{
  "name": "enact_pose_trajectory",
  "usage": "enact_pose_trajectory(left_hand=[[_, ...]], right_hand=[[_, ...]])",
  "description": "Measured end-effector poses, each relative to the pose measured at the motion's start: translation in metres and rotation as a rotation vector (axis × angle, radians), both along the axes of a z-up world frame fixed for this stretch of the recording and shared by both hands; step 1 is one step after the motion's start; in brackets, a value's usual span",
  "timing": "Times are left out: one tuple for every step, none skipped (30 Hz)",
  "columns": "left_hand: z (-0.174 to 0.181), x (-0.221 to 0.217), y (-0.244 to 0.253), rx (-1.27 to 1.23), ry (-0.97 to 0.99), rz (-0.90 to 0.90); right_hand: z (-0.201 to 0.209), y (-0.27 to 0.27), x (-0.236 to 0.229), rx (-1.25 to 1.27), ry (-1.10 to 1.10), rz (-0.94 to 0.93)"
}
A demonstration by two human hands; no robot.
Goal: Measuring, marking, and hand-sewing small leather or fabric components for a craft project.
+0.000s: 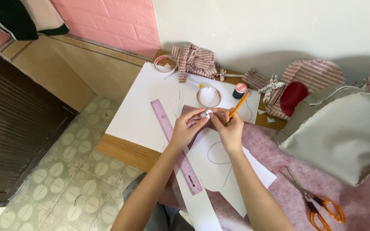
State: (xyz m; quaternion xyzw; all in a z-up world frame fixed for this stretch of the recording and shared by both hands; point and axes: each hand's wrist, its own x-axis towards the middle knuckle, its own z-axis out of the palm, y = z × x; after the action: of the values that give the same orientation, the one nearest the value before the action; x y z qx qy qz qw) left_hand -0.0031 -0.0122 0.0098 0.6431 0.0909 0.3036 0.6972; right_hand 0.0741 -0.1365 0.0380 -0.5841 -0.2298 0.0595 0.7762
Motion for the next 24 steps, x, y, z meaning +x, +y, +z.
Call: enact_pose_trajectory(left_hand=[[0.000, 0.000, -0.001, 0.005, -0.010, 0.001], [0.001, 0.000, -0.001, -0.012, 0.002, 0.007], [0.001, 0.000, -0.002, -0.030, 0.015, 0.014], [0.008, -0.001, -0.002, -0.026, 0.006, 0.015], [0.015, -0.004, -0.004, -0.033, 0.022, 0.010], [0.020, -0.006, -0.005, -0.040, 0.038, 0.005], [0.019, -0.006, -0.004, -0.041, 0.037, 0.003], [0.017, -0.005, -0.003, -0.033, 0.046, 0.002], [0.014, -0.005, -0.003, -0.027, 0.058, 0.002], [0.014, -0.006, -0.004, -0.032, 0.060, 0.002], [0.014, -0.005, -0.004, -0.030, 0.060, 0.008], [0.014, -0.005, -0.004, -0.029, 0.059, 0.015], [0.016, -0.006, -0.004, -0.032, 0.061, 0.015], [0.018, -0.006, -0.003, -0.017, 0.067, 0.019], [0.020, -0.007, -0.003, -0.002, 0.073, 0.022], [0.019, -0.008, -0.004, -0.005, 0.075, 0.022], [0.019, -0.007, -0.003, 0.000, 0.077, 0.036], [0.020, -0.007, -0.003, 0.005, 0.080, 0.051], [0.019, -0.007, -0.004, 0.006, 0.077, 0.052], [0.018, -0.006, -0.004, 0.000, 0.078, 0.063], [0.017, -0.006, -0.004, -0.005, 0.081, 0.074], [0.017, -0.006, -0.003, -0.004, 0.079, 0.075], [0.017, -0.006, -0.003, 0.005, 0.082, 0.076], [0.016, -0.005, -0.003, 0.014, 0.086, 0.077]], right_hand=[[-0.003, 0.000, 0.002, 0.005, -0.010, 0.001], [-0.006, 0.000, 0.004, -0.002, -0.006, -0.008], [-0.009, -0.001, 0.006, -0.009, -0.001, -0.017], [-0.005, -0.001, 0.006, -0.005, -0.010, -0.016], [-0.002, -0.002, 0.004, -0.035, -0.017, -0.017], [0.000, -0.004, 0.003, -0.064, -0.025, -0.018], [-0.002, -0.003, 0.005, -0.066, -0.025, -0.020], [-0.006, -0.002, 0.007, -0.072, -0.046, -0.027], [-0.010, -0.002, 0.007, -0.082, -0.064, -0.032], [-0.014, -0.003, 0.008, -0.086, -0.061, -0.032], [-0.017, -0.004, 0.011, -0.100, -0.086, -0.041], [-0.021, -0.004, 0.013, -0.114, -0.111, -0.050], [-0.027, -0.004, 0.015, -0.117, -0.110, -0.050], [-0.034, -0.003, 0.018, -0.127, -0.126, -0.060], [-0.041, -0.003, 0.020, -0.137, -0.141, -0.071], [-0.040, -0.004, 0.018, -0.140, -0.139, -0.071], [-0.038, -0.004, 0.017, -0.156, -0.155, -0.077], [-0.036, -0.004, 0.016, -0.172, -0.171, -0.082], [-0.031, -0.004, 0.012, -0.171, -0.174, -0.082], [-0.025, -0.004, 0.008, -0.183, -0.185, -0.086], [-0.019, -0.004, 0.004, -0.195, -0.195, -0.091], [-0.023, -0.004, 0.006, -0.194, -0.197, -0.090], [-0.028, -0.005, 0.008, -0.224, -0.235, -0.107], [-0.032, -0.006, 0.011, -0.255, -0.273, -0.125]])
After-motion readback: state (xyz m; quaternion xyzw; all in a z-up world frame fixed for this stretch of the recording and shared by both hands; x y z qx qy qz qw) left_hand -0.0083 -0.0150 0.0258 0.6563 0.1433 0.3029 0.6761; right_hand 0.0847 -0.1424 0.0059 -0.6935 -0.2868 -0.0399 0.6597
